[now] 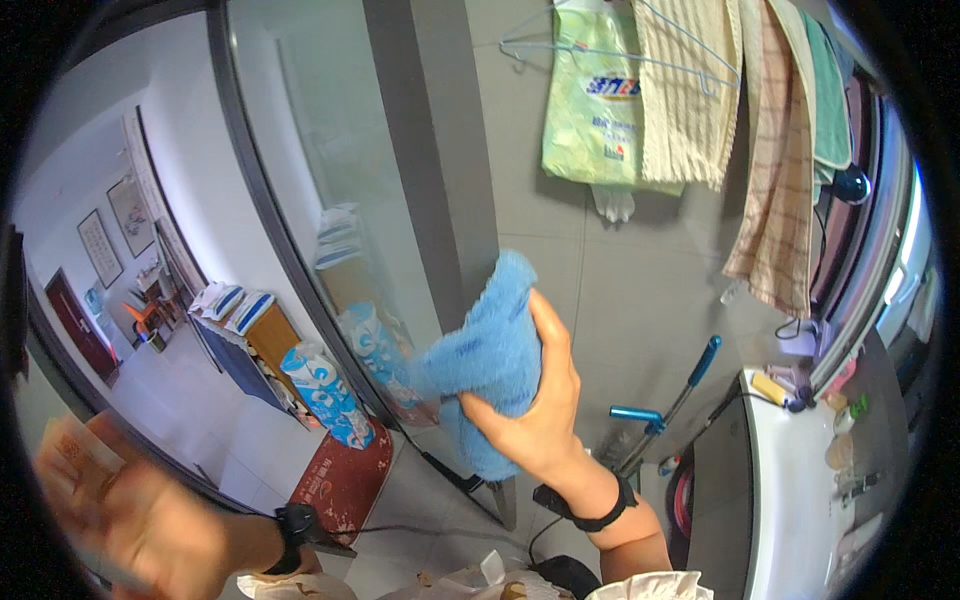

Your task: The person wipes a large glass shower door with a blue cloth, moving from the lower sections upward and across the surface. They occasionally adjust their position and use both hands to reach different areas of the door.

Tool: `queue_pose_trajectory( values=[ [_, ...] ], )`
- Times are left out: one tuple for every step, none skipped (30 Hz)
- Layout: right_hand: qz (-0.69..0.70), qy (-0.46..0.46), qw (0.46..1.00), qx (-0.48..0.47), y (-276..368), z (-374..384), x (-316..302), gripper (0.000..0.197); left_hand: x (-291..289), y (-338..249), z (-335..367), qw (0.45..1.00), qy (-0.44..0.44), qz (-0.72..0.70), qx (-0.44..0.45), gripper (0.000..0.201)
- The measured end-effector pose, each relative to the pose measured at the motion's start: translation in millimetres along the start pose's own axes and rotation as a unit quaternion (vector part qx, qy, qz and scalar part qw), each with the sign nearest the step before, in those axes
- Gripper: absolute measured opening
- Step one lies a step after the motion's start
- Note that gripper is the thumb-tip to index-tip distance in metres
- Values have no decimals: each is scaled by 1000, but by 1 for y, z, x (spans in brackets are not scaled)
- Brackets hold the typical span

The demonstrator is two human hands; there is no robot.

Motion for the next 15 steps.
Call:
queue_pose_trajectory(
  values=[
    [0, 11, 1000, -16, 0, -3, -1, 89, 5, 9, -15, 992, 66, 13, -105, 51],
    [3, 20, 1000, -10, 0, -8, -2, 89, 10, 19, -31, 978, 105, 1, -182, 47],
    [7, 30, 999, -15, 0, -12, -2, 89, 17, 27, -48, 963, 171, 44, -205, 55],
    [11, 38, 999, -21, 0, -17, -1, 89, 24, 30, -62, 934, 226, 105, -254, 62],
    [10, 39, 998, -46, 1, -22, 1, 90, 32, 32, -73, 929, 246, 106, -257, 69],
    [5, 36, 997, -70, 0, -26, 2, 91, 39, 29, -81, 916, 263, 110, -284, 75],
    [25, 51, 995, -80, -1, -31, 7, 92, 44, 25, -85, 904, 251, 111, -327, 78],
    [48, 62, 994, -79, -2, -36, 11, 92, 48, 20, -87, 890, 238, 103, -376, 81],
    [77, 81, 990, -83, -3, -42, 14, 90, 49, 15, -87, 887, 243, 116, -376, 85],
    [106, 102, 985, -88, -5, -46, 16, 88, 50, 10, -87, 888, 228, 118, -381, 86],
    [137, 123, 979, -91, -6, -50, 18, 86, 50, 6, -86, 890, 214, 123, -385, 87],
    [154, 160, 971, -87, -8, -54, 21, 82, 50, 2, -86, 889, 193, 126, -397, 88],
    [173, 199, 961, -83, -9, -56, 23, 79, 48, -3, -84, 872, 218, 147, -413, 89],
    [204, 236, 946, -87, -10, -60, 26, 75, 47, -9, -84, 872, 186, 148, -427, 88],
    [170, 277, 937, -129, -10, -62, 32, 73, 45, -15, -83, 872, 155, 149, -439, 87]
  ],
)
Point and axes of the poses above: each hand's wrist, its own z-axis towards the middle knuckle, its own x-axis out of the palm, y = z × x, the point moved 1 cm from there along z, towards the middle knuckle, and after that the axes turned 14 degrees about x, right-handed, at the moved point
